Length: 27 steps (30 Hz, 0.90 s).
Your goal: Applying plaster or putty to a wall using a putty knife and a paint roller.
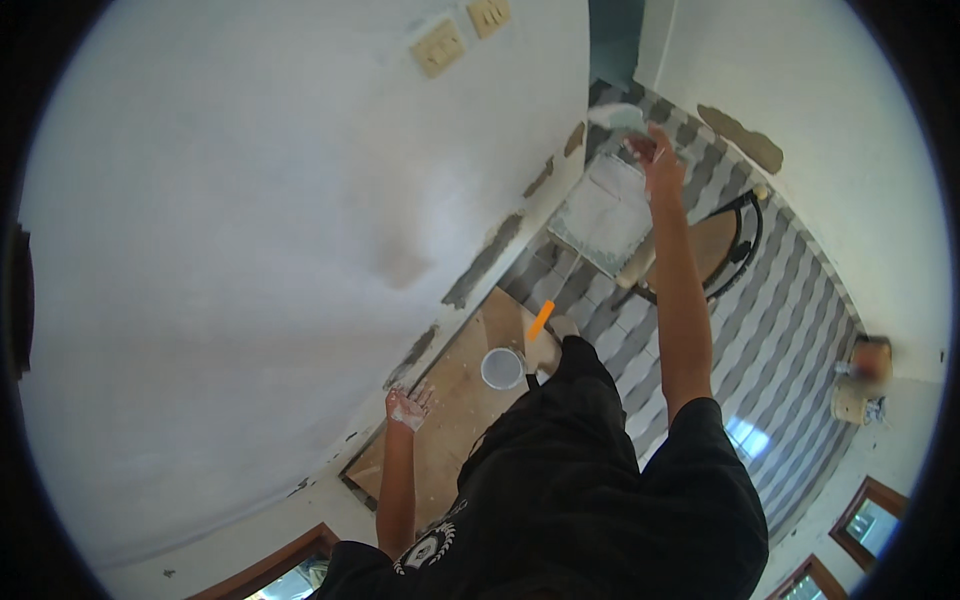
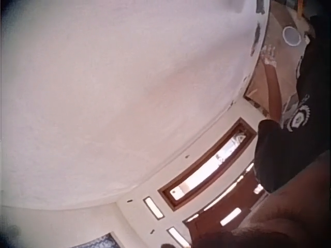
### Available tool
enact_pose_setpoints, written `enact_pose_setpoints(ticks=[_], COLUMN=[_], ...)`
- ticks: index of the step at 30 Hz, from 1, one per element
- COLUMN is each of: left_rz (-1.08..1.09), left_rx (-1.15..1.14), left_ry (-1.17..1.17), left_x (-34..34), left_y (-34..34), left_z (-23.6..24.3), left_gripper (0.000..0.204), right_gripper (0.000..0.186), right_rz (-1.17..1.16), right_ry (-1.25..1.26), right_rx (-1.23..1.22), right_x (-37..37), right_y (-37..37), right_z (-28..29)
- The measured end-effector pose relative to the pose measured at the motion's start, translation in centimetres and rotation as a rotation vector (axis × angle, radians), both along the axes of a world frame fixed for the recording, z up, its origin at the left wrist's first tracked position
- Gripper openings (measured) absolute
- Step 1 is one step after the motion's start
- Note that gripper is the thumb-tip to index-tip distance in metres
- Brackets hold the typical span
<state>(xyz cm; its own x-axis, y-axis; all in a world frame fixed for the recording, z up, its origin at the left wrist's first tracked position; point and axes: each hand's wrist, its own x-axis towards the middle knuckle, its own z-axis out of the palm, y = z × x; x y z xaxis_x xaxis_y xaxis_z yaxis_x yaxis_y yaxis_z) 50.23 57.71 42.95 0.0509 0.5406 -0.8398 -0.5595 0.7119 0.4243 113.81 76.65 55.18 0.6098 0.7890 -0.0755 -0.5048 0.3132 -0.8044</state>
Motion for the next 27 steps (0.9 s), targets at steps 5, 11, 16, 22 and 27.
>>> enact_pose_setpoints(ticks=[5,11,16,22,27], left_rz=[-0.22,-0.621,-0.768,-0.759,-0.82], left_rx=[-0.071,-0.331,-0.577,-0.687,-0.845], left_ry=[0.184,0.507,0.61,0.617,0.573], left_x=[-3.6,-2.6,-2.7,-3.5,2.5], left_y=[-4.0,-7.0,-9.6,-15.7,-13.2], left_z=[-5.3,-5.8,-5.5,-3.0,-0.5], left_gripper=[0.069,0.058,0.054,0.053,0.048], right_gripper=[0.027,0.024,0.021,0.022,0.025], right_rz=[-0.257,-0.41,-0.155,0.212,0.341], right_ry=[-0.127,-0.257,-0.97,-1.266,-1.471], right_rx=[-0.552,-0.933,-0.935,-0.878,-0.935], right_x=[-0.9,2.7,7.5,12.5,15.9], right_y=[-3.5,-3.7,1.1,8.1,8.8], right_z=[-11.6,-22.5,-27.8,-33.2,-36.5])
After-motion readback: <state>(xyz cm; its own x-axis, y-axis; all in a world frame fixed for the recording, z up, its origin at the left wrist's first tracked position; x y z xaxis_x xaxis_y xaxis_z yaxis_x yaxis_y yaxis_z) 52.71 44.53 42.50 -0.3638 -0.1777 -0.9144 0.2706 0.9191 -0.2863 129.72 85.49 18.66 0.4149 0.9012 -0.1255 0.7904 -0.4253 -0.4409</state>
